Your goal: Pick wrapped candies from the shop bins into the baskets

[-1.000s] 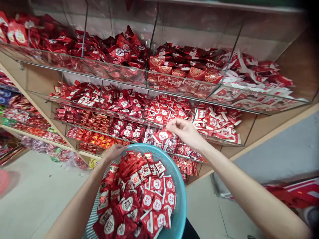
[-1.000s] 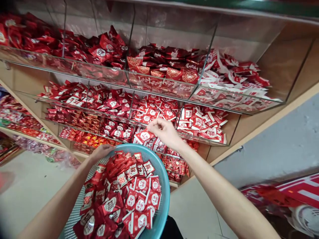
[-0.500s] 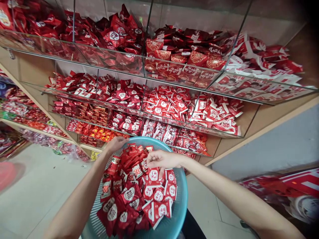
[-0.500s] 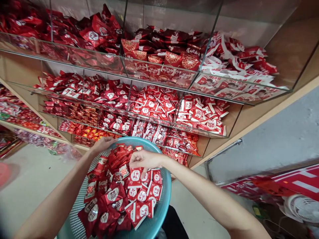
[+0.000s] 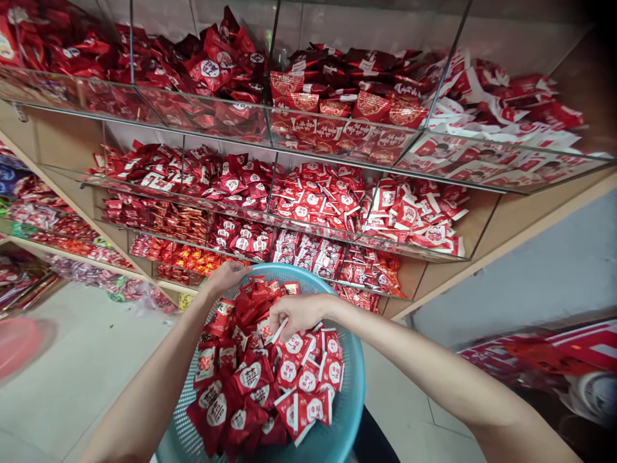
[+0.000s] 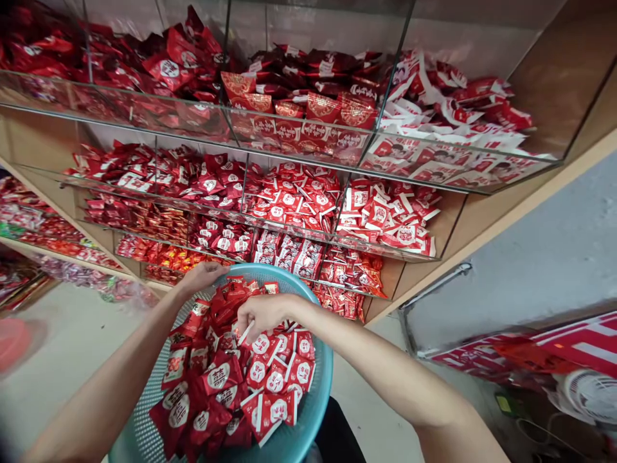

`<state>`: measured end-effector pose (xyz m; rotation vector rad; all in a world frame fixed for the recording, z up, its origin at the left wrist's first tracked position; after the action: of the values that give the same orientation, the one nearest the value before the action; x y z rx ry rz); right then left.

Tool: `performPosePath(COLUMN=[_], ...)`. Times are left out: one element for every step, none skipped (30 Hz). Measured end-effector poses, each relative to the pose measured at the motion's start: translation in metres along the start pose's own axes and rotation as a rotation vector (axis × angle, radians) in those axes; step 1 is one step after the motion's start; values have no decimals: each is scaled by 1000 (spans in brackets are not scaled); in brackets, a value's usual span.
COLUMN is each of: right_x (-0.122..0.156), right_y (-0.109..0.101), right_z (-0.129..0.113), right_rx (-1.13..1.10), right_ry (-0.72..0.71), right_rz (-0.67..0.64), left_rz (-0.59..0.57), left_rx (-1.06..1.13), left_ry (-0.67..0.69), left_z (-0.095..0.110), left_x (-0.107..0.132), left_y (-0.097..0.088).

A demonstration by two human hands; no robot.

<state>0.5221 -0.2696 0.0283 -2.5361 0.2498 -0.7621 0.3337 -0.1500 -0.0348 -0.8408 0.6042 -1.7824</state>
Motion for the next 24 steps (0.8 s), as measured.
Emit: performPosePath(right_x=[1, 2, 3, 3, 2, 1, 0, -2, -4, -6, -8, -9, -11, -12, -13, -13, -14, -14, -14, -15, -15, -15, -15, -15], right_y=[0, 2, 5, 9, 15, 20, 26, 30, 34, 38, 40, 42, 43, 45, 46, 47, 48, 49, 50, 50, 51, 51, 51, 50], right_z=[-1, -2, -2, -3, -3, -4, -5, -6, -6, -6, -5, -4, -3, -2, -1, 0, 0, 1, 1, 1, 2, 2, 2, 2], right_rx=[47, 91, 123, 139, 143, 143, 143, 141, 142, 147, 153, 153, 148, 139, 131, 125, 124, 129, 139, 151, 162, 171, 176, 179], right_ry=[-9, -14, -12, -4, 6, 14, 22, 30, 38, 51, 67, 83, 94, 99, 97, 89, 78, 71, 67, 63, 63, 63, 61, 56], right_rz=[-2, -11, -28, -55, -88, -122, -155, -183, -206, -220, -228, -233, -237, -239, -242, -243, -241, -237, -233, -230, -229, -226, -222, -215], left_rz=[2, 6, 9, 10, 11, 11, 11, 11, 10, 10, 11, 11, 12, 12, 14, 16, 17, 18, 19, 19, 17, 15, 11, 6], left_rx=[-1, 0, 1, 3, 5, 7, 10, 14, 19, 23, 26, 27, 27, 25, 22, 18, 11, 2, -8, -15, -19, -19, -18, -17], left_ry=[-4, -7, -7, -3, 3, 10, 17, 21, 24, 24, 23, 23, 22, 22, 21, 20, 20, 20, 20, 19, 19, 17, 13, 6], left_z=[-1, -1, -1, 0, 0, 1, 2, 3, 4, 5, 6, 7, 8, 8, 9, 9, 9, 9, 9, 9, 9, 8, 8, 7], left_x=[0, -1, -1, -1, -1, -2, -2, -3, -3, -3, -4, -4, -4, -4, -4, -4, -4, -4, -3, -3, -3, -2, -2, -2], left_y=[0, -1, -1, -1, -1, -1, -1, -1, -1, -1, 0, 0, 0, 1, 1, 1, 1, 1, 1, 1, 1, 1, 1, 1])
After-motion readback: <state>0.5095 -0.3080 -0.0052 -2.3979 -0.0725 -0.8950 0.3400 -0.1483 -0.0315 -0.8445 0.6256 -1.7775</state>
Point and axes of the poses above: each hand's wrist, its own x-axis away from the middle knuckle, its own y-axis out of the palm, z = x × y, the point moved 4 cm from there along -x, towards the middle knuckle, and after that the axes turned 8 degrees about -z, right-handed, at the moved point
